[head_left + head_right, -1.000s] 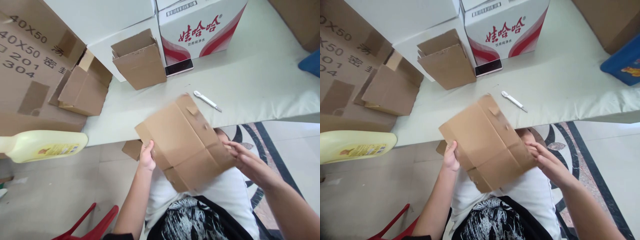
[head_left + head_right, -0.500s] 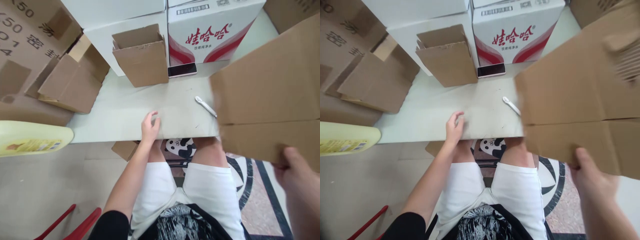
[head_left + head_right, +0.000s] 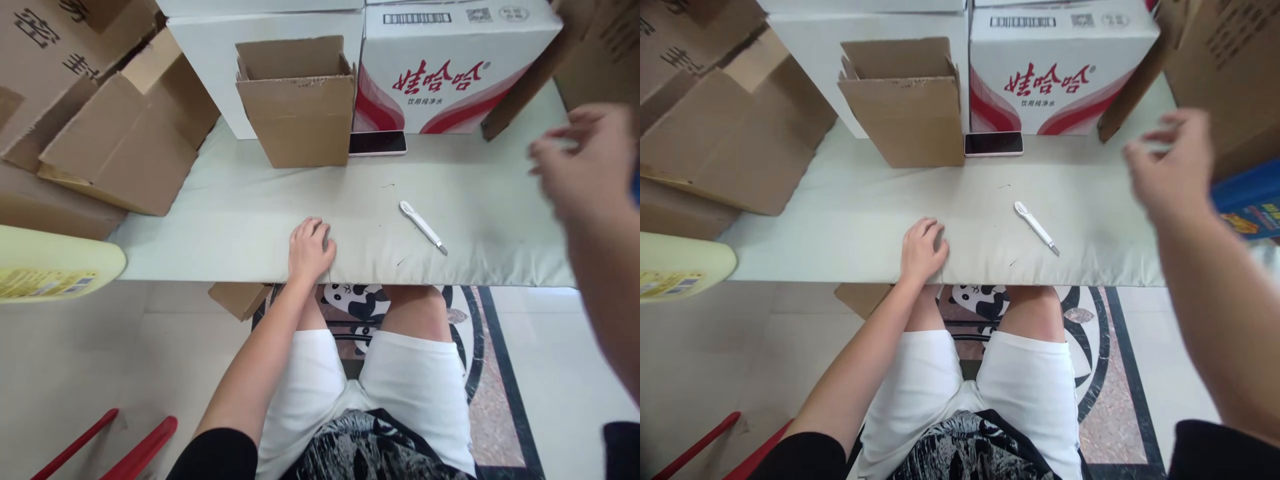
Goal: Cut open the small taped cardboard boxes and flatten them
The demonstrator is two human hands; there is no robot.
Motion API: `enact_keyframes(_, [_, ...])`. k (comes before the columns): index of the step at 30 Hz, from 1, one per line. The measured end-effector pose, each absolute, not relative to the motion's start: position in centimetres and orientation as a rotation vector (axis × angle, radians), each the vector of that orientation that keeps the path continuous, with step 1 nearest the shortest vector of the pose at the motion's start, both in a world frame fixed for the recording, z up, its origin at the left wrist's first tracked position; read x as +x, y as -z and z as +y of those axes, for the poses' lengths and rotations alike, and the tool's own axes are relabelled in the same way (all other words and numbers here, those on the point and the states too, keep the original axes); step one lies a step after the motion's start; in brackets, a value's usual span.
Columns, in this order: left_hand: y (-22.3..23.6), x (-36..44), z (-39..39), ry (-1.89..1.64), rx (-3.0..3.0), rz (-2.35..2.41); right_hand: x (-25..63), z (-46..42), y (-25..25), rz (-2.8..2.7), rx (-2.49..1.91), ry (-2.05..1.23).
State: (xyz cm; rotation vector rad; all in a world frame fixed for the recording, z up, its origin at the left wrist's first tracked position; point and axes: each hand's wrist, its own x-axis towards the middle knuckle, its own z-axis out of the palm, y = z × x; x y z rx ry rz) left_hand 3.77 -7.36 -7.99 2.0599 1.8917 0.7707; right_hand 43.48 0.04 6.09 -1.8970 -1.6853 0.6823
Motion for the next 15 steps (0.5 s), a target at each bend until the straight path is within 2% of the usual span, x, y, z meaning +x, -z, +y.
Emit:
enact_keyframes(2, [8.1,3.7,-7.3,-0.788,2.053,1.871,39.7,-2.2,-3.5,-1.592,-1.954,-0.406])
enact_keyframes(5, [8.0,3.8,-7.2,-0.780,2.038,1.855,34.2,-5.8,1.0,-1.881,-1.910,-0.450])
enact_keyframes(8, [7.5,4.1,-7.3,-0.775,1.971,1.839,29.2,-7.3,4.4,-2.214,-1.650,-0.505])
enact_keyframes(15, [7.7,2.0,-7.9,-0.785,1.988,1.797,21.2,-6.5,6.6,-2.357,-1.642,-0.207])
